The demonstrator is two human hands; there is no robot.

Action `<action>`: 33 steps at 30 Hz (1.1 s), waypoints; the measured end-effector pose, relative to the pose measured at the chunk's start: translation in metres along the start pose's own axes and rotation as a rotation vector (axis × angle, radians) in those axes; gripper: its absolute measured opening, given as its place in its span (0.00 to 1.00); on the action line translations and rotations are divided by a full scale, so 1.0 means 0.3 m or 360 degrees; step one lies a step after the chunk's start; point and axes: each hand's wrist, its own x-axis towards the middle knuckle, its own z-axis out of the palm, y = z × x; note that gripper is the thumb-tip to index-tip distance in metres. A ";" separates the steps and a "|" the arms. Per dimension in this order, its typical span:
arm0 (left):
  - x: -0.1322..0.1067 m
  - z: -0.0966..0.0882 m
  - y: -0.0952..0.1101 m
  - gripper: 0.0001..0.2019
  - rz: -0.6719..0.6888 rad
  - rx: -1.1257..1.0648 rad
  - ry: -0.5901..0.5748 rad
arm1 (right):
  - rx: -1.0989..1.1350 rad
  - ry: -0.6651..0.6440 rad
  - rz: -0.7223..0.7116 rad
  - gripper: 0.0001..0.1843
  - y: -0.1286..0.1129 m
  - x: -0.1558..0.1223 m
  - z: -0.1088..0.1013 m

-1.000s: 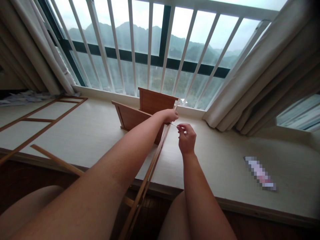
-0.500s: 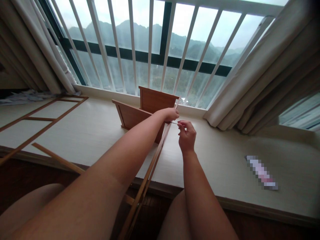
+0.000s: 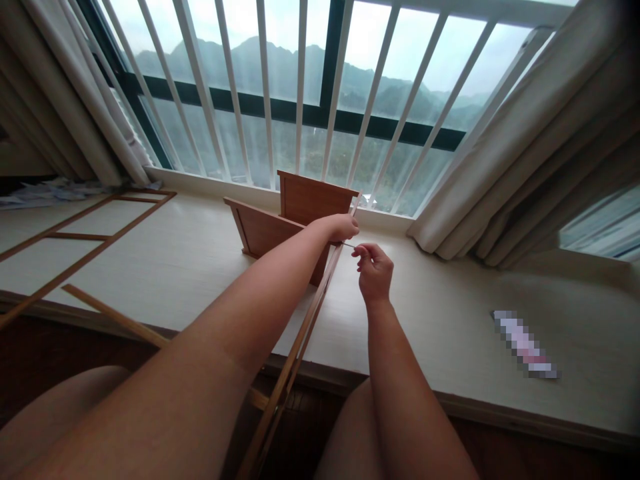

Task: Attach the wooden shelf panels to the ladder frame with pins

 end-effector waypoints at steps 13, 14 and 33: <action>0.003 0.001 0.000 0.13 -0.0007 0.0010 0.0004 | 0.0347 -0.0079 0.0317 0.23 -0.028 -0.001 0.017; 0.002 0.001 0.000 0.14 -0.0010 0.0005 0.0002 | 0.0336 -0.0046 0.0315 0.23 -0.025 0.001 0.013; -0.002 -0.001 0.001 0.13 0.0008 0.0011 -0.0016 | 0.0430 0.0094 0.0194 0.16 -0.038 -0.003 0.031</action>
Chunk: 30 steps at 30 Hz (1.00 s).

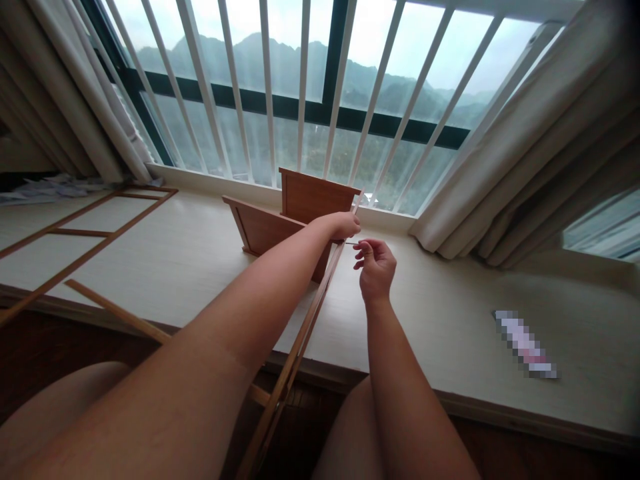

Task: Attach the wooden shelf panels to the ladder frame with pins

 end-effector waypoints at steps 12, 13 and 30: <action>-0.020 -0.012 0.016 0.14 0.0025 0.0044 -0.0019 | 0.0007 0.0027 -0.0011 0.17 0.014 -0.002 0.010; -0.020 -0.012 0.016 0.14 0.0025 0.0039 -0.0020 | 0.0037 0.0007 0.0001 0.17 0.016 -0.002 0.010; -0.010 -0.003 0.008 0.14 -0.0001 -0.0008 -0.0016 | 0.0078 -0.0001 0.0112 0.17 0.037 -0.002 -0.004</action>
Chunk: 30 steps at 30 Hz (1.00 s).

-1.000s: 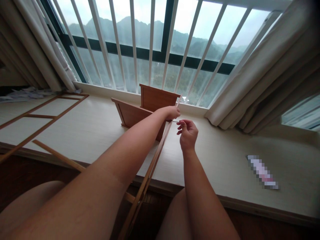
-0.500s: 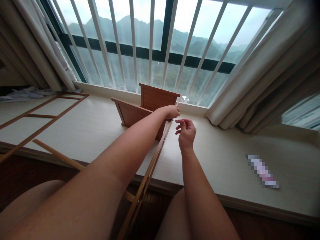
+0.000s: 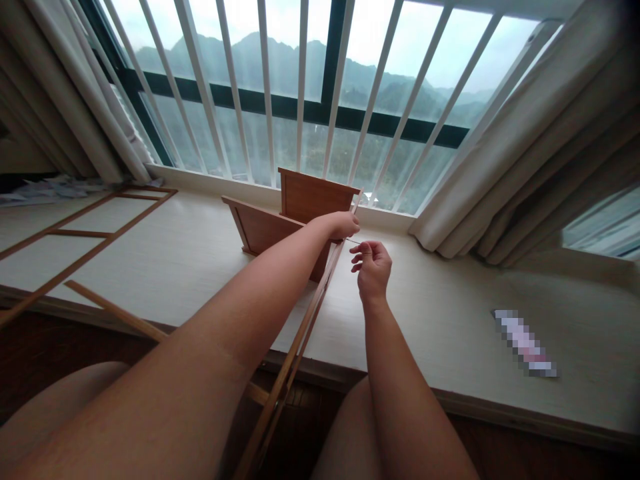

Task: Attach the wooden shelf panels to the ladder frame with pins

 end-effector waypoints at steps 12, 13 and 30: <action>0.005 -0.003 -0.004 0.14 0.0025 0.0026 0.0010 | -0.0022 -0.0090 -0.0005 0.14 -0.008 -0.010 -0.001; 0.005 -0.002 -0.005 0.14 0.0024 0.0025 0.0008 | -0.0029 -0.0092 -0.0006 0.14 -0.009 -0.010 -0.002; -0.008 -0.005 0.005 0.14 0.0007 0.0015 0.0011 | -0.0472 -0.0141 -0.0268 0.14 0.007 -0.003 -0.037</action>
